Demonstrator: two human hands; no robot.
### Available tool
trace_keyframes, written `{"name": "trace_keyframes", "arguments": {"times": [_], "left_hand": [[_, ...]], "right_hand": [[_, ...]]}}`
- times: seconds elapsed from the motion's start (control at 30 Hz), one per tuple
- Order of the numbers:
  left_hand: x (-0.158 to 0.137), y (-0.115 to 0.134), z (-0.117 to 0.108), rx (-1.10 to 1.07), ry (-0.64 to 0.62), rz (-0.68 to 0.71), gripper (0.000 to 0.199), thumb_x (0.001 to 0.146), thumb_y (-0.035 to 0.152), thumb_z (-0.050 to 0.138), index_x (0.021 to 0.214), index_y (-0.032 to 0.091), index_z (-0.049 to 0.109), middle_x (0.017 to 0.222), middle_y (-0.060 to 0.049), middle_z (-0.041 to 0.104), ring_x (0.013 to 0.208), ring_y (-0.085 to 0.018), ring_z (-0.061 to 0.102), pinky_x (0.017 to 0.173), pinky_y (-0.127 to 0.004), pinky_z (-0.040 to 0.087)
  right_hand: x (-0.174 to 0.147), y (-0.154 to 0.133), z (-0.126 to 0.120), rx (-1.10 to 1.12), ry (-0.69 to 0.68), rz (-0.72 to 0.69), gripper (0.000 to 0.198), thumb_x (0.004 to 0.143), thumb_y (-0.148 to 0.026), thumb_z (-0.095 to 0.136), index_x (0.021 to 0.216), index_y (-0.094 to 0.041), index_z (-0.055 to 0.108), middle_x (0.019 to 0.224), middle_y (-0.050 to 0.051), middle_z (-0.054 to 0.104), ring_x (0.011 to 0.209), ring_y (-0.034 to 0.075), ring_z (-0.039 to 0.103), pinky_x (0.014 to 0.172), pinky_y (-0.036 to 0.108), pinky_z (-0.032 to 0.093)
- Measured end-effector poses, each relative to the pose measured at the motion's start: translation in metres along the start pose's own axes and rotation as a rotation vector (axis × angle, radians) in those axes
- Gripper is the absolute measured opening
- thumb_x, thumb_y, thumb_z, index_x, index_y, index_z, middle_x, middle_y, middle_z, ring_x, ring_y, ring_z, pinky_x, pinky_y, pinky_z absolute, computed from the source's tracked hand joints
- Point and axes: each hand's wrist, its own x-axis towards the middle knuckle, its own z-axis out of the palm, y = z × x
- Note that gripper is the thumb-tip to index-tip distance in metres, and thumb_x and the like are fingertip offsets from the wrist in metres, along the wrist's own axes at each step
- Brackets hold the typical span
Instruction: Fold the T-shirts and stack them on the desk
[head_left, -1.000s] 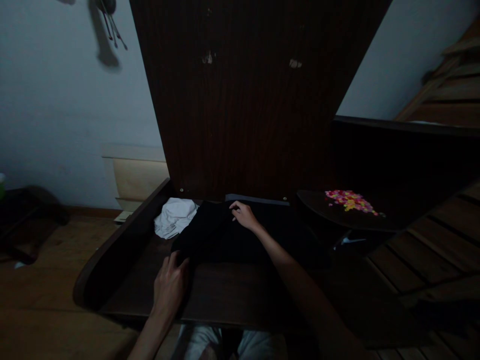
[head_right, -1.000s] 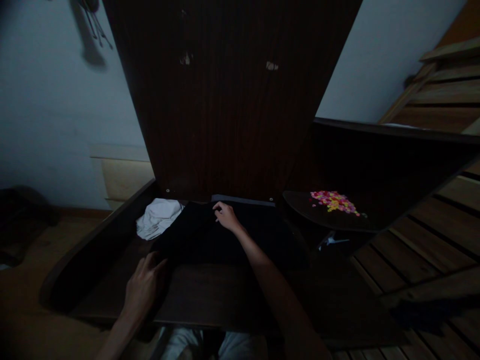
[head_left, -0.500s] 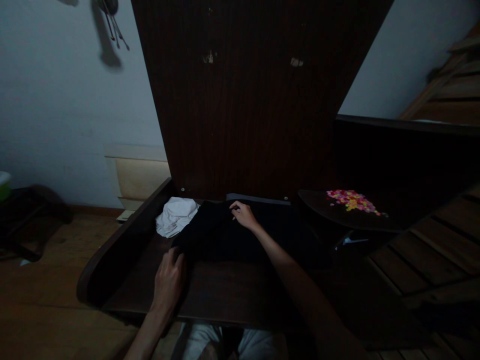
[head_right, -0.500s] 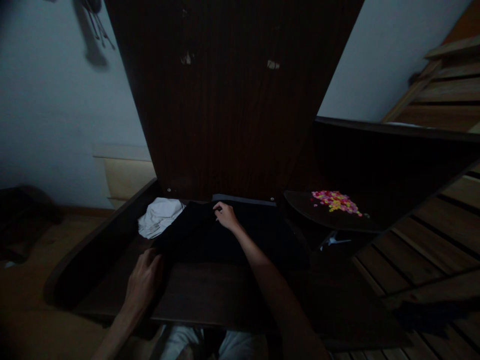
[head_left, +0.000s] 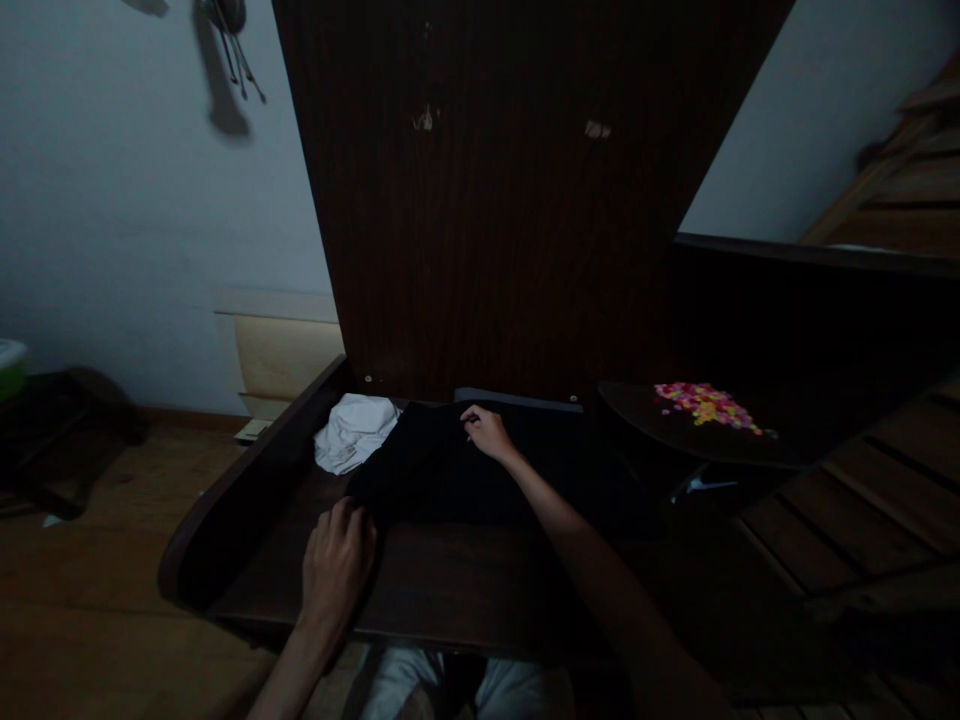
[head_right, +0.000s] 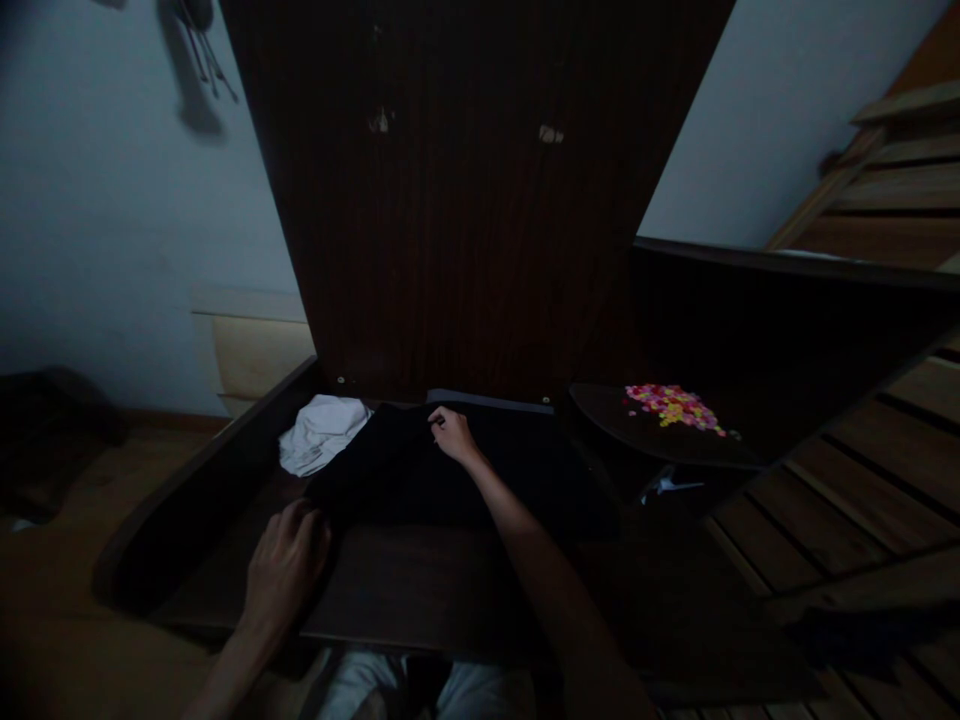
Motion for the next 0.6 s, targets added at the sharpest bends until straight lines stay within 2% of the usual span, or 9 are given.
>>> {"name": "trace_keyframes", "arguments": {"times": [0.1,0.17,0.43,0.53,0.6], "left_hand": [[-0.001,0.0,0.0,0.08,-0.079,-0.036,0.017,0.089,0.024,0.053,0.083,0.017,0.068,0.098,-0.013,0.065,0.081,-0.025,0.056,0.067,-0.035,0.045],[0.0,0.0,0.002,0.077,-0.098,-0.005,0.018,0.088,0.022,0.054,0.077,0.017,0.067,0.095,-0.013,0.065,0.081,-0.026,0.056,0.067,-0.035,0.045],[0.001,-0.003,0.004,-0.144,0.085,0.143,0.012,0.093,0.019,0.049,0.088,0.015,0.059,0.085,-0.01,0.063,0.076,-0.02,0.059,0.072,-0.031,0.047],[-0.001,-0.008,0.002,-0.209,0.071,0.161,0.011,0.093,0.019,0.048,0.087,0.017,0.057,0.083,-0.009,0.063,0.073,-0.019,0.059,0.07,-0.031,0.048],[-0.002,-0.012,0.003,-0.258,0.013,0.205,0.012,0.092,0.019,0.047,0.086,0.018,0.057,0.084,-0.008,0.064,0.074,-0.019,0.061,0.071,-0.031,0.049]], "right_hand": [[-0.001,0.0,0.0,0.008,-0.013,-0.001,0.019,0.076,-0.008,0.05,0.083,-0.02,0.063,0.063,-0.005,0.059,0.053,0.011,0.062,0.053,0.019,0.044],[-0.002,0.0,0.0,-0.003,-0.016,-0.007,0.019,0.076,-0.007,0.05,0.083,-0.02,0.063,0.063,-0.005,0.059,0.054,0.01,0.062,0.054,0.019,0.044],[-0.003,-0.003,-0.001,-0.07,0.009,-0.001,0.022,0.073,-0.006,0.05,0.081,-0.02,0.064,0.062,-0.005,0.06,0.056,0.011,0.062,0.06,0.021,0.047],[-0.003,-0.004,-0.001,-0.082,0.011,0.001,0.021,0.073,-0.007,0.05,0.081,-0.02,0.065,0.064,-0.004,0.062,0.057,0.012,0.062,0.061,0.021,0.047],[-0.003,-0.004,-0.001,-0.085,0.027,0.008,0.022,0.072,-0.007,0.051,0.08,-0.02,0.066,0.066,-0.003,0.063,0.058,0.012,0.062,0.061,0.021,0.048]]}}
